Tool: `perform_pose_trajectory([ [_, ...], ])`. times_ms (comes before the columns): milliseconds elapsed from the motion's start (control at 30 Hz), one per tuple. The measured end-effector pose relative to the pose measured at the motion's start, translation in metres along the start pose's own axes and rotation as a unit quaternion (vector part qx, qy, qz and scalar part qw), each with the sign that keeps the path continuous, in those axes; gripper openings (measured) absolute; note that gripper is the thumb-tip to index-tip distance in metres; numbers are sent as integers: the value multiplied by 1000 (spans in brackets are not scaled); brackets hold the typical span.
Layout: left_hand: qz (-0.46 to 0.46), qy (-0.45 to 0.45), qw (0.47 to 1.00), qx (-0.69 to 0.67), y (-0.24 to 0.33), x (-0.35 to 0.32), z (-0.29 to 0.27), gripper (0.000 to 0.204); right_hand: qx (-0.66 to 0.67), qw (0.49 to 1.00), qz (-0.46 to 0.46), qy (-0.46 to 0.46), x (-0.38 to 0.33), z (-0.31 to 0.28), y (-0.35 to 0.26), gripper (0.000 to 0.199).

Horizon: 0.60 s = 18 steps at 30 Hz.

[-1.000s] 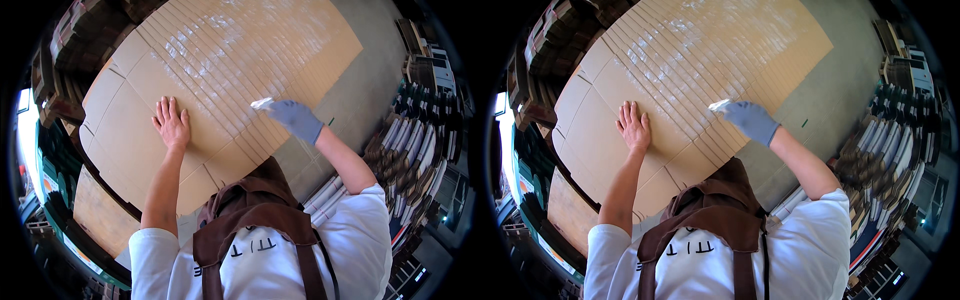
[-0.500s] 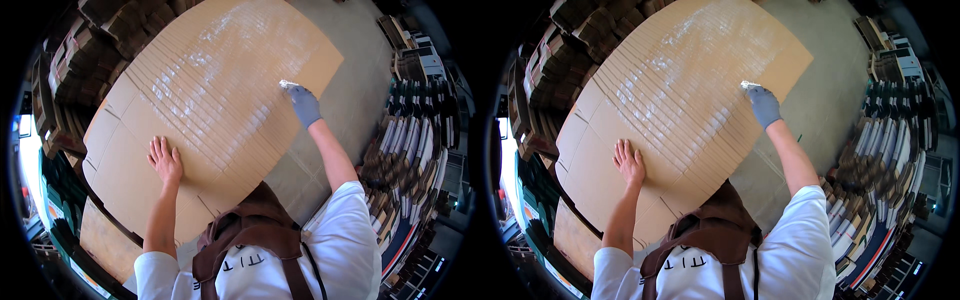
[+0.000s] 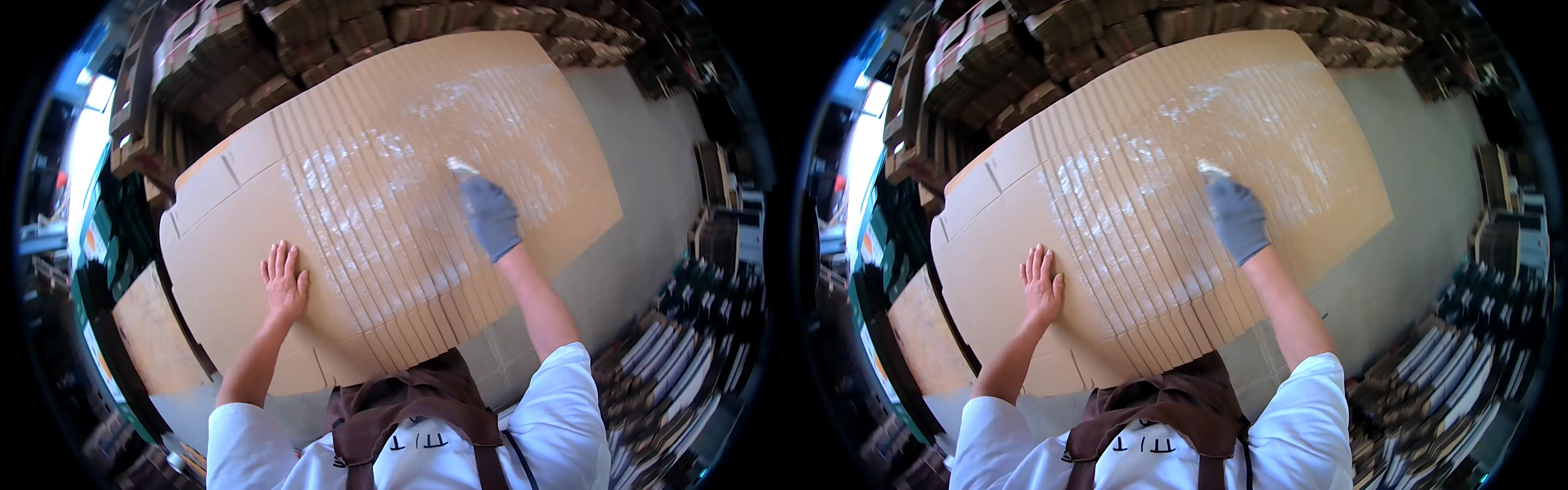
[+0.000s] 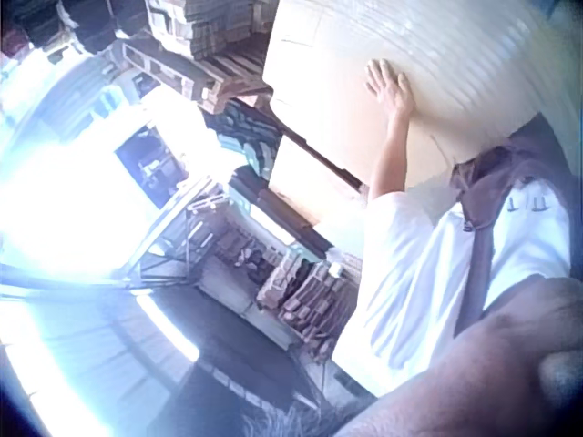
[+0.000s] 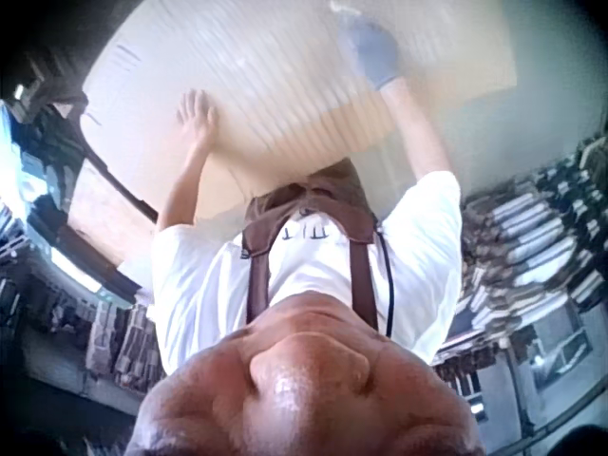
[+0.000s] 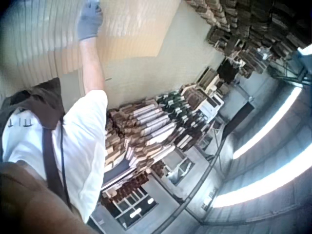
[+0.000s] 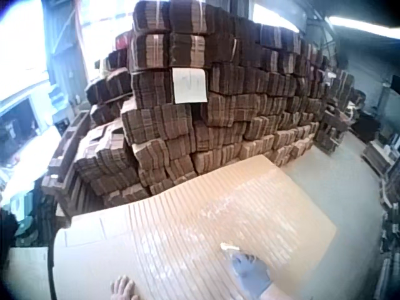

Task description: The person spreads a white paste onto a large flat cardboard sheet using a gloved hand and a small container. After covering the surface, the person lifts the cardboard and places it aside, then picks up a stack of green pear boxes and sets them on the table.

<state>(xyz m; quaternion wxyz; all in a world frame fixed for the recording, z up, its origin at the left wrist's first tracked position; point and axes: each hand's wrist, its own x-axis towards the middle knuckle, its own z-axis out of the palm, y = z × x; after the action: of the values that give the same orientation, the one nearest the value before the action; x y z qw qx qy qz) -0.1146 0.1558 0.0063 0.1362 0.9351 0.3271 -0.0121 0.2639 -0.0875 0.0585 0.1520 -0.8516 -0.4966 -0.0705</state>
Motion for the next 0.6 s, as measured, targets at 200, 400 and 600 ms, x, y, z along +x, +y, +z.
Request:
perform_pose_trajectory([
  [200, 16, 38, 999, -13, -11, 13, -14, 54, 46, 999, -15, -17, 36, -12, -27, 26],
  [400, 24, 89, 996, -14, -15, 18, -4, 50, 102, 981, -153, -57, 54, 29, -109, 32],
  [600, 38, 108, 993, -28, -18, 27, -4, 48, 118, 979, 154, 62, 52, -12, -38, 31],
])
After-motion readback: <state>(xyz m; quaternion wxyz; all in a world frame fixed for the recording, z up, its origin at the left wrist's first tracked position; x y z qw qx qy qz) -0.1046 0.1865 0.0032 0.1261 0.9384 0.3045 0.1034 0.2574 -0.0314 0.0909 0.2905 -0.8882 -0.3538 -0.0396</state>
